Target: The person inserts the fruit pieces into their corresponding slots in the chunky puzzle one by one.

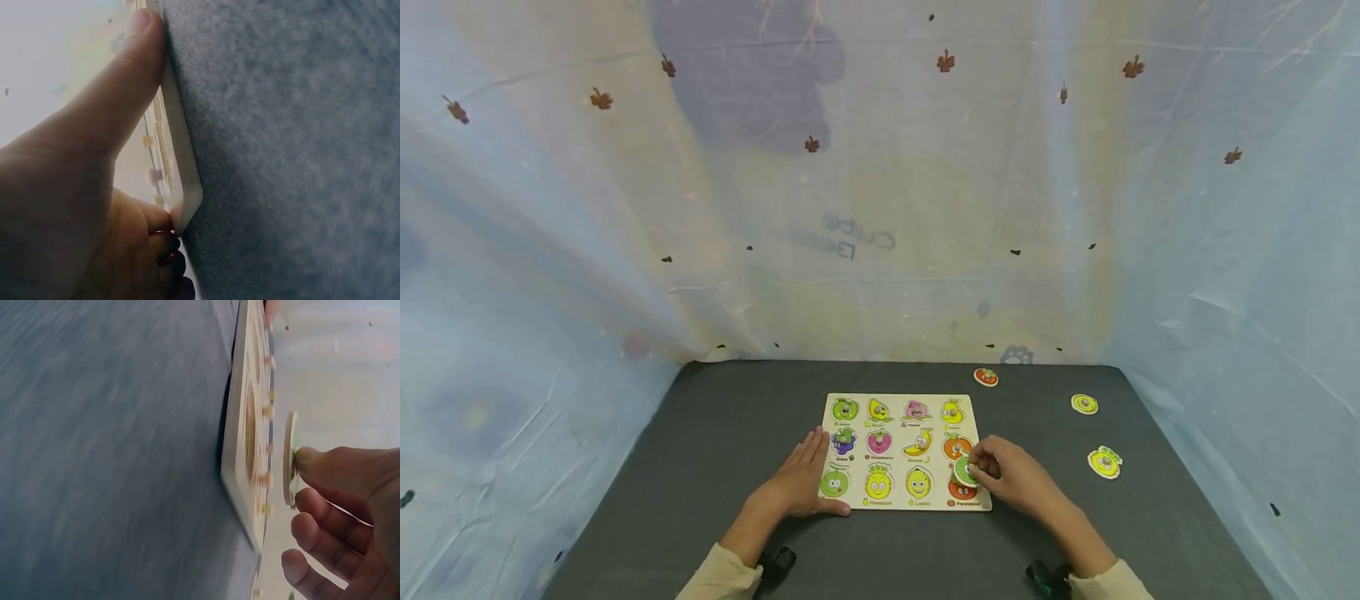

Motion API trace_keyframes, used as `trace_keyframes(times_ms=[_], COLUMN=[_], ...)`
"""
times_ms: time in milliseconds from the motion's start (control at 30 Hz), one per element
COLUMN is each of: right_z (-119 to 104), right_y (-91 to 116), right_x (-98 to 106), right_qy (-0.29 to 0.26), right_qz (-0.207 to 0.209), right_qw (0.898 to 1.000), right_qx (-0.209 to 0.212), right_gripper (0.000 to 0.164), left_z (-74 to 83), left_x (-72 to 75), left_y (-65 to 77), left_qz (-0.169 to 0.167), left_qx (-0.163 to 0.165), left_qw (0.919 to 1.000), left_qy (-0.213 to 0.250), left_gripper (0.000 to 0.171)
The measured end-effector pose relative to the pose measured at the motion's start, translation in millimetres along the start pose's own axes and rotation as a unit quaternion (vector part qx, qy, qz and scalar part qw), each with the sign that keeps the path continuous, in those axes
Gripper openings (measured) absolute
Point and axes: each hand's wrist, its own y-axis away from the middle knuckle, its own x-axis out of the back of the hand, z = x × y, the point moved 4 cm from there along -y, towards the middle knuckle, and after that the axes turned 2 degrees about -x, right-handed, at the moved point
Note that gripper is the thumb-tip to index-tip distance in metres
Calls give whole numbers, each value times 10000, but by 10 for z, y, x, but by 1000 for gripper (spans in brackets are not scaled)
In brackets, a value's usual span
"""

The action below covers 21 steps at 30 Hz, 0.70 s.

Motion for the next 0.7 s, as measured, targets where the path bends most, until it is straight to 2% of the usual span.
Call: trace_keyframes(times_ms=[200,467,700], right_z=[-168,-347,-459], right_y=[-128,-284,-390], right_x=[-116,-274,-415], right_qy=[-102,-125,-20], right_qz=[-46,-210,-302], right_qw=[9997,9988,9986], right_qx=[230,418,440], right_gripper=[12,10,8], left_z=[-85,27,-22], left_x=[-68,12,-38], left_y=[-39,14,-22], left_qz=[107,-5,41], left_qx=[-33,-17,127], left_qw=[9999,9999,9999], left_qy=[-1,157,68], left_gripper=[145,146,142])
